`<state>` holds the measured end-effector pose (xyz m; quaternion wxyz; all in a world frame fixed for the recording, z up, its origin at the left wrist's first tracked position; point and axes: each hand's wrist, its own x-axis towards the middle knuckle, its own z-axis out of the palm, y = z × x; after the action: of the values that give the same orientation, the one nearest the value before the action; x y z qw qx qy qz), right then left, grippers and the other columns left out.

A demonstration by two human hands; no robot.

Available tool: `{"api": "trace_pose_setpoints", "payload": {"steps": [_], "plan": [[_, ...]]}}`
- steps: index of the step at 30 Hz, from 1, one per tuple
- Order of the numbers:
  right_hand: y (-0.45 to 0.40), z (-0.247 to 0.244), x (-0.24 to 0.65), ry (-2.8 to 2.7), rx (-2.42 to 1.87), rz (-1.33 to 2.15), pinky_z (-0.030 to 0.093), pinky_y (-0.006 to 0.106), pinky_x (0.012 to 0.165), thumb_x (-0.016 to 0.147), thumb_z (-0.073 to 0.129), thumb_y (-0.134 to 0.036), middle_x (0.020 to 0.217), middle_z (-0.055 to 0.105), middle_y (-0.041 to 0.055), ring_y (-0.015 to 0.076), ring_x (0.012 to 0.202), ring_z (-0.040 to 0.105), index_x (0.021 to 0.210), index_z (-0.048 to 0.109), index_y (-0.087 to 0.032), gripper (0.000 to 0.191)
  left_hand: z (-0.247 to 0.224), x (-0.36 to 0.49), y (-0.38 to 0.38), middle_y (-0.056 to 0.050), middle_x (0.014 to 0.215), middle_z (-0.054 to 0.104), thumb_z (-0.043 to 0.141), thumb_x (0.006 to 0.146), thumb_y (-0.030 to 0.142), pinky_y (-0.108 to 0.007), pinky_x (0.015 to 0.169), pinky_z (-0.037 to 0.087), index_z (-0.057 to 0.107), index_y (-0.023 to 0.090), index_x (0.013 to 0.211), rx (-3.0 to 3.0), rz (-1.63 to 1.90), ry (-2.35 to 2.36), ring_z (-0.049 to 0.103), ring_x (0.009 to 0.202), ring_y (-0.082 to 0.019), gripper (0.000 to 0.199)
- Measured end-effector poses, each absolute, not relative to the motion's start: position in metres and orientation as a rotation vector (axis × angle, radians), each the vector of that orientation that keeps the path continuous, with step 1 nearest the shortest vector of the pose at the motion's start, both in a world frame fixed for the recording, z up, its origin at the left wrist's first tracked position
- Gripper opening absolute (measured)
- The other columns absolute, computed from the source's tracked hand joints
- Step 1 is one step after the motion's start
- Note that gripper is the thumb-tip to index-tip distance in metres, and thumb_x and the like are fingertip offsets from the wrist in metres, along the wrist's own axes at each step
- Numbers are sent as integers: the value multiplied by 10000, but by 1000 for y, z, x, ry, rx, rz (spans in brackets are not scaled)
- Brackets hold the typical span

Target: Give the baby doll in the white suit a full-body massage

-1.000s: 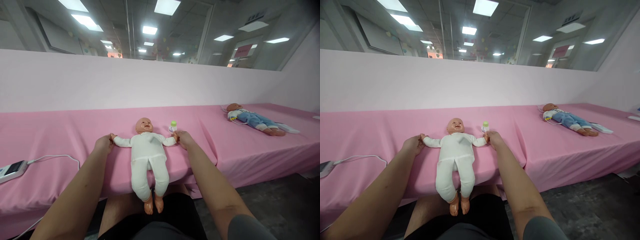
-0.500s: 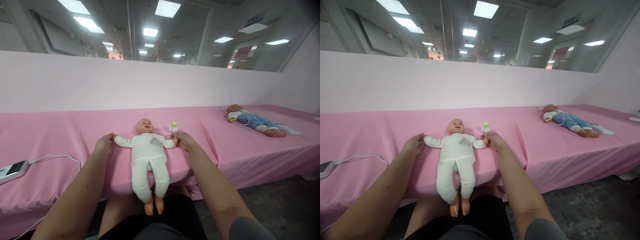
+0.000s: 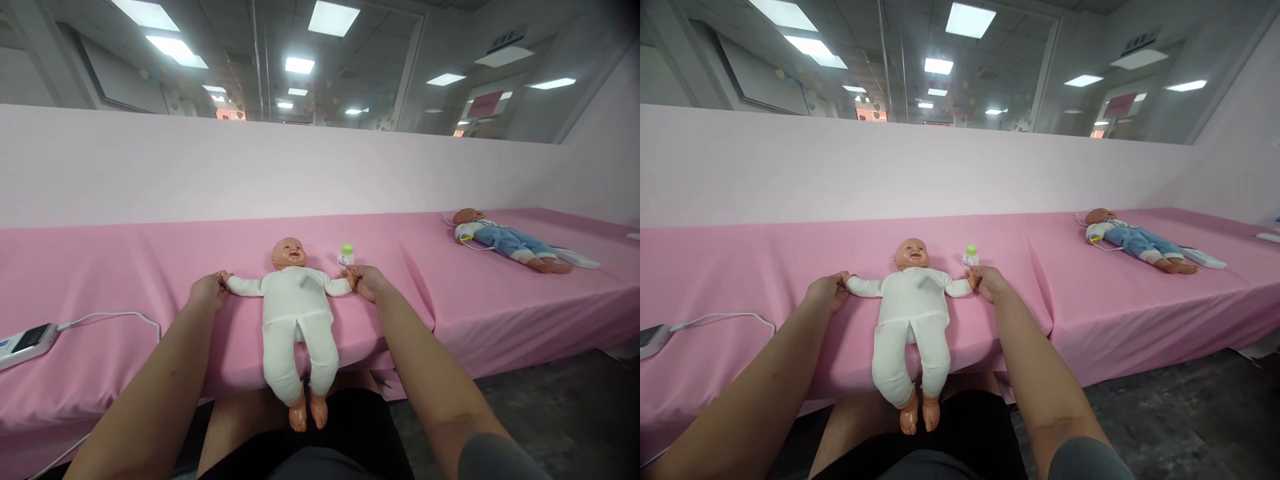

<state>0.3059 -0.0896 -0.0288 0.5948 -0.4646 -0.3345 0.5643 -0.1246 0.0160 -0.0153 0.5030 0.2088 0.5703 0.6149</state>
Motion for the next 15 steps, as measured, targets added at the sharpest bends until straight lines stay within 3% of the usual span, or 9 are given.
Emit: {"api": "trace_pose_setpoints", "payload": {"steps": [6, 9, 12, 15], "plan": [[-99, -21, 303, -800, -1027, 1401, 638, 354, 917, 868, 641, -62, 1123, 738, 154, 234, 1038, 731, 1051, 695, -115, 198, -16, -125, 10, -54, 813, 702, 643, 855, 33, -241, 736, 609, 697, 170, 845, 506, 1479, 1288, 690, 733, -151, 148], [-96, -27, 303, -831, -1021, 1342, 641, 339, 882, 912, 697, -157, 1071, 746, 129, 215, 990, 735, 1011, 700, -143, 100, -15, -124, 6, -76, 885, 733, 721, 857, 104, -272, 776, 629, 702, 153, 877, 527, 1494, 1278, 711, 770, -162, 56], [-90, -34, 303, -819, -1033, 1302, 641, 334, 863, 923, 740, -260, 1002, 745, 107, 205, 947, 737, 972, 700, -157, 120, -16, -123, 7, -102, 928, 748, 706, 907, 187, -317, 792, 642, 691, 146, 887, 541, 1511, 1292, 733, 802, -187, 48], [-85, -36, 303, -741, -1070, 1273, 644, 326, 867, 934, 719, -238, 969, 737, 99, 197, 923, 736, 1013, 688, -156, 117, -18, -123, 13, -90, 895, 747, 654, 920, 160, -298, 765, 633, 690, 172, 851, 528, 1504, 1333, 741, 813, -191, 78]]}}
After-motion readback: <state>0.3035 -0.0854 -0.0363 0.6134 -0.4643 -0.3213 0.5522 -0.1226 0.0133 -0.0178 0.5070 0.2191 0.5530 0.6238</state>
